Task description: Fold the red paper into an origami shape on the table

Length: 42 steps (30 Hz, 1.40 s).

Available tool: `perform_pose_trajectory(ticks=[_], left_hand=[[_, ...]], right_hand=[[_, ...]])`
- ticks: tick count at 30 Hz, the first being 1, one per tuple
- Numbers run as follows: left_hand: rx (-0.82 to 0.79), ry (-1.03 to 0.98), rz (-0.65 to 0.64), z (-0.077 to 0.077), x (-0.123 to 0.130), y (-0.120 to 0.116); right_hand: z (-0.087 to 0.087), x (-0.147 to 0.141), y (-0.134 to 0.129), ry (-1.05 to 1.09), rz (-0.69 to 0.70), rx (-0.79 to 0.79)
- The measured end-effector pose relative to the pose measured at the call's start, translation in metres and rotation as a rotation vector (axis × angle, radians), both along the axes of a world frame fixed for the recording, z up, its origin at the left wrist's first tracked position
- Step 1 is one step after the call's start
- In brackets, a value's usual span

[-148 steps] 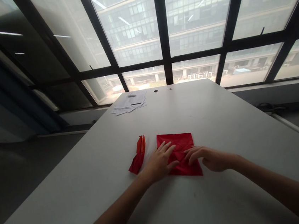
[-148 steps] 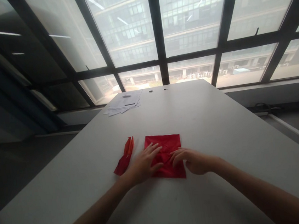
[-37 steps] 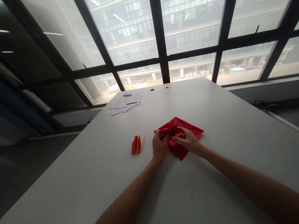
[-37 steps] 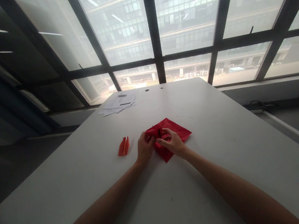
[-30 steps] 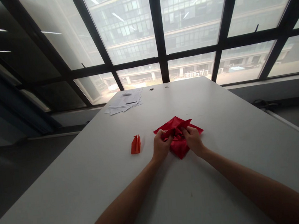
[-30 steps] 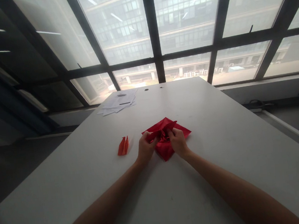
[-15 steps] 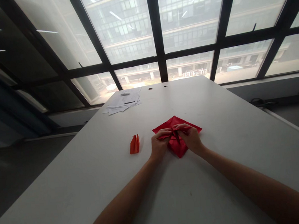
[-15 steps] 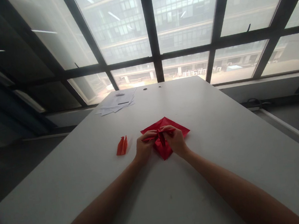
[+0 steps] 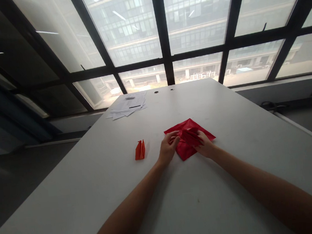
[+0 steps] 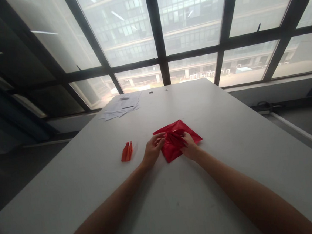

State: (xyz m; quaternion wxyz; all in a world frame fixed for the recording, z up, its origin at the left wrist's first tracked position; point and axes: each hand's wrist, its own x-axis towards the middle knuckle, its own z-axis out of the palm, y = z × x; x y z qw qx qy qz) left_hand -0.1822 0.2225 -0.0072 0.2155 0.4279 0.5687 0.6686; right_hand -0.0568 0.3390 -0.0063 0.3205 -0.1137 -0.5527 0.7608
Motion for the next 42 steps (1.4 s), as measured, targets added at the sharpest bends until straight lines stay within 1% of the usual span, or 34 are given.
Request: perform_pose_trajectory(ticks=[3, 5, 8, 13, 15, 16, 21, 23, 25, 29, 33, 36, 42], left_hand=[[-0.023, 0.026, -0.049, 0.0, 0.001, 0.0], [-0.03, 0.032, -0.059, -0.001, 0.002, -0.001], [-0.018, 0.012, -0.023, -0.003, 0.001, -0.001], [0.002, -0.006, 0.089, -0.003, -0.002, 0.0], [0.008, -0.037, 0.118, -0.003, -0.003, 0.0], [0.008, -0.061, 0.111, -0.003, -0.003, -0.001], [-0.007, -0.147, -0.038, 0.0, -0.003, -0.004], [0.015, -0.17, -0.05, 0.001, -0.003, -0.004], [0.042, -0.19, -0.033, 0.0, -0.004, -0.004], [0.08, -0.237, 0.008, -0.003, -0.005, -0.003], [0.066, -0.272, 0.0, -0.006, -0.007, -0.003], [0.042, -0.271, 0.017, -0.008, -0.007, -0.002], [0.035, -0.249, 0.072, -0.011, -0.005, -0.001]], right_hand=[[0.002, 0.001, -0.004, 0.006, 0.033, -0.03], [0.001, 0.0, -0.005, 0.013, 0.032, -0.049], [-0.002, -0.003, -0.004, 0.024, 0.007, -0.064], [-0.007, -0.011, -0.005, 0.042, -0.065, -0.037], [-0.009, -0.013, -0.005, 0.044, -0.114, -0.004], [-0.01, -0.014, -0.006, 0.044, -0.146, 0.019], [-0.013, -0.013, -0.007, 0.036, -0.26, 0.182], [-0.012, -0.012, -0.007, 0.03, -0.288, 0.236], [-0.011, -0.011, -0.006, 0.019, -0.31, 0.285], [-0.01, -0.011, -0.005, 0.022, -0.313, 0.393], [-0.008, -0.01, -0.008, 0.029, -0.251, 0.449], [-0.008, -0.01, -0.009, 0.003, -0.211, 0.43], [-0.014, -0.013, -0.005, -0.016, -0.242, 0.317]])
